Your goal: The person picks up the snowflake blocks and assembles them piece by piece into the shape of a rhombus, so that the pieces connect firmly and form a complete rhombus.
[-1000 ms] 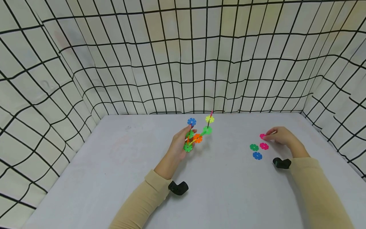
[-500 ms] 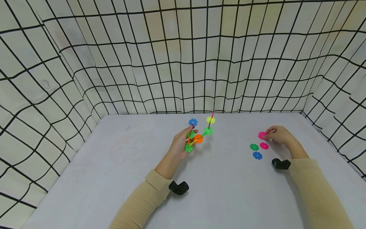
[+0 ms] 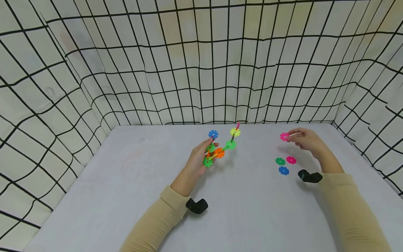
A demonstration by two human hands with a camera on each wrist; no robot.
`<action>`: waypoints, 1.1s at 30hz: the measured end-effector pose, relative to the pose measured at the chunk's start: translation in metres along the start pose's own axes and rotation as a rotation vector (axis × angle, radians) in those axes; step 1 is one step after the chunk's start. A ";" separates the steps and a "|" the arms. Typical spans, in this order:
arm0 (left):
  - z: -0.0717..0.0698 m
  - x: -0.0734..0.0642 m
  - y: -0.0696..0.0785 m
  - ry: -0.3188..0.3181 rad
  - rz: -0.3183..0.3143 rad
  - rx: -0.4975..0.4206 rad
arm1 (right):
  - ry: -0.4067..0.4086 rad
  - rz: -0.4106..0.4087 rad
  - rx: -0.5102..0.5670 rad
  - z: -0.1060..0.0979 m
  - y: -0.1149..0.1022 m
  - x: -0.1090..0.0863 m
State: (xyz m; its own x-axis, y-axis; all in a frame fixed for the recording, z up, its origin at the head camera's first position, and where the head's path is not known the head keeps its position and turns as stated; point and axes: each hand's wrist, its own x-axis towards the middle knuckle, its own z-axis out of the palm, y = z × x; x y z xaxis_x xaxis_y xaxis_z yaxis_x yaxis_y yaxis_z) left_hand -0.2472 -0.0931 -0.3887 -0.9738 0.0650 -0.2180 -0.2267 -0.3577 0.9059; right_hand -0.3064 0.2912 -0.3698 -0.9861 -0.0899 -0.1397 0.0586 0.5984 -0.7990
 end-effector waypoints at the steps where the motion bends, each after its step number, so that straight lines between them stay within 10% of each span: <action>1: 0.000 0.000 0.000 -0.003 0.001 -0.003 | 0.006 -0.009 0.011 0.001 -0.004 0.000; 20: 0.000 0.000 -0.001 -0.010 0.018 0.017 | 0.047 -0.181 0.244 0.041 -0.088 -0.012; 33: 0.001 0.000 -0.002 -0.007 0.019 0.045 | -0.009 -0.251 0.196 0.077 -0.126 -0.008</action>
State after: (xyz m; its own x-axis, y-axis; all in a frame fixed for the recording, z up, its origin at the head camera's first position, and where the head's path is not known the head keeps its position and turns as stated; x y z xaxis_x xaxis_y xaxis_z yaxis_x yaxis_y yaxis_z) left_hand -0.2466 -0.0916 -0.3901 -0.9779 0.0655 -0.1984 -0.2090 -0.3166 0.9253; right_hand -0.2943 0.1546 -0.3131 -0.9723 -0.2226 0.0719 -0.1568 0.3924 -0.9063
